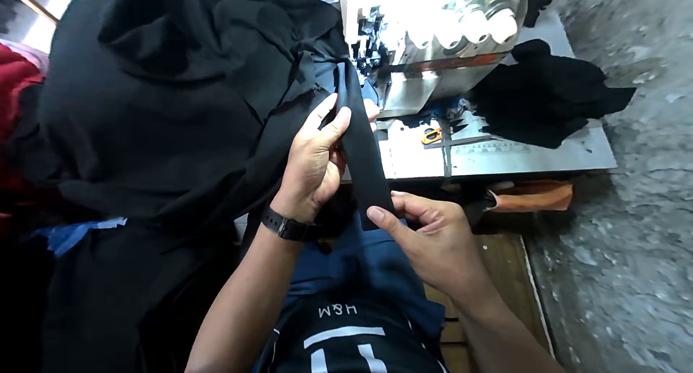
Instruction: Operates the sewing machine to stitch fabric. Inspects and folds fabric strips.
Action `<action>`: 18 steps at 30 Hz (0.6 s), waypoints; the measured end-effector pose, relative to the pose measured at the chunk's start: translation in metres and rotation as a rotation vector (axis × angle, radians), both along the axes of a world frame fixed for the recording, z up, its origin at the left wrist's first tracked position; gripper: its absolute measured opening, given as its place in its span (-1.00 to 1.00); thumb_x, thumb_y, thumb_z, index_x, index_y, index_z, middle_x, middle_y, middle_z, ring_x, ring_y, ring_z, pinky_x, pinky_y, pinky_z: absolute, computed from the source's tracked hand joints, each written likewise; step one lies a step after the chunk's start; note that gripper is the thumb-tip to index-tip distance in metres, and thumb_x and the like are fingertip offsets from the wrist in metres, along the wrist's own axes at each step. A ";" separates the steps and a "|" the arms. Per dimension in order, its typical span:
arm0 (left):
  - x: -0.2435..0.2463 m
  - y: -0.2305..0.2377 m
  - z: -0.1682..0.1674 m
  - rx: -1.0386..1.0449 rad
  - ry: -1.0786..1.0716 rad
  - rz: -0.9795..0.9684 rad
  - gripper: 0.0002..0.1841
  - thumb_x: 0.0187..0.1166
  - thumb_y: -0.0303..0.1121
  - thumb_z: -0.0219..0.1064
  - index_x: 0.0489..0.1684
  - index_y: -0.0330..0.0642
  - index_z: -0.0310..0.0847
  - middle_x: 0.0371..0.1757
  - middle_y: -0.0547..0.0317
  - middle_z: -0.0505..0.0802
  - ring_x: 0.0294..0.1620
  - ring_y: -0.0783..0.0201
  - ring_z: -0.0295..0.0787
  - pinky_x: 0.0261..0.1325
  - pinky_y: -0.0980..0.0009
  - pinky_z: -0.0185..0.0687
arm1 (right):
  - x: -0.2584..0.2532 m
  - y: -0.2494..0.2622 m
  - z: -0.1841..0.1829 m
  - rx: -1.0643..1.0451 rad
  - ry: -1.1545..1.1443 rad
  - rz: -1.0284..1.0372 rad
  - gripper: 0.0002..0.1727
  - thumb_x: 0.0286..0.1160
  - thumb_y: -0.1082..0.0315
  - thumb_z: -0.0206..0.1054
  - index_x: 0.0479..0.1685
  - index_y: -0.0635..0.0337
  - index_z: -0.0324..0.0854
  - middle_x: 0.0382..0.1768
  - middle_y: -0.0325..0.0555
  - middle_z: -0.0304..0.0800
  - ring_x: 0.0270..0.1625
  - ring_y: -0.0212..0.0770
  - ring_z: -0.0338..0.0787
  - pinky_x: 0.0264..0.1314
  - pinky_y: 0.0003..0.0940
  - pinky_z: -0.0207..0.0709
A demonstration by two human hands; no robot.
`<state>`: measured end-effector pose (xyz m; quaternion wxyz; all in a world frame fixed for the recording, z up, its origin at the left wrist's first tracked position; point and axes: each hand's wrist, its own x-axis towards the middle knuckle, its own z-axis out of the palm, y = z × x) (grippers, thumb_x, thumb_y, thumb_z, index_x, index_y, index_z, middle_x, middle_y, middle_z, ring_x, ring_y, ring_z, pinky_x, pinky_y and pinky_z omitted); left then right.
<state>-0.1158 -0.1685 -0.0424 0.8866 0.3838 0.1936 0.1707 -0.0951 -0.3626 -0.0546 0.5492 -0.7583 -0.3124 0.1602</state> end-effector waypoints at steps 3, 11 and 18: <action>-0.002 -0.003 -0.002 0.020 0.018 0.024 -0.49 0.80 -0.38 0.18 0.73 -0.08 0.25 0.21 -0.07 0.85 0.08 0.13 0.90 0.17 0.25 0.82 | -0.001 -0.001 -0.001 0.024 -0.008 0.022 -0.79 0.57 0.14 0.45 -0.25 0.03 0.90 -0.30 -0.44 0.96 -0.09 -0.50 0.91 0.55 -0.27 0.64; -0.015 -0.007 0.001 0.154 0.081 -0.007 -0.51 0.80 -0.25 0.21 0.71 0.17 0.32 0.17 0.07 0.87 -0.09 0.28 0.90 -0.04 0.39 0.84 | -0.003 -0.002 -0.006 0.010 -0.088 0.007 -0.76 0.54 0.03 0.47 -0.28 -0.05 0.91 -0.30 -0.51 0.94 -0.07 -0.53 0.88 0.63 -0.16 0.53; -0.067 -0.011 0.018 0.485 -0.079 -0.107 -0.36 0.61 -0.09 0.43 0.70 0.06 0.39 0.23 0.08 0.88 0.08 0.21 0.91 0.13 0.29 0.87 | 0.005 0.010 0.018 0.272 -0.428 0.165 -0.70 0.70 0.00 0.32 -0.32 -0.05 0.68 -0.35 -0.46 0.82 0.09 -0.45 0.66 0.29 -0.48 0.30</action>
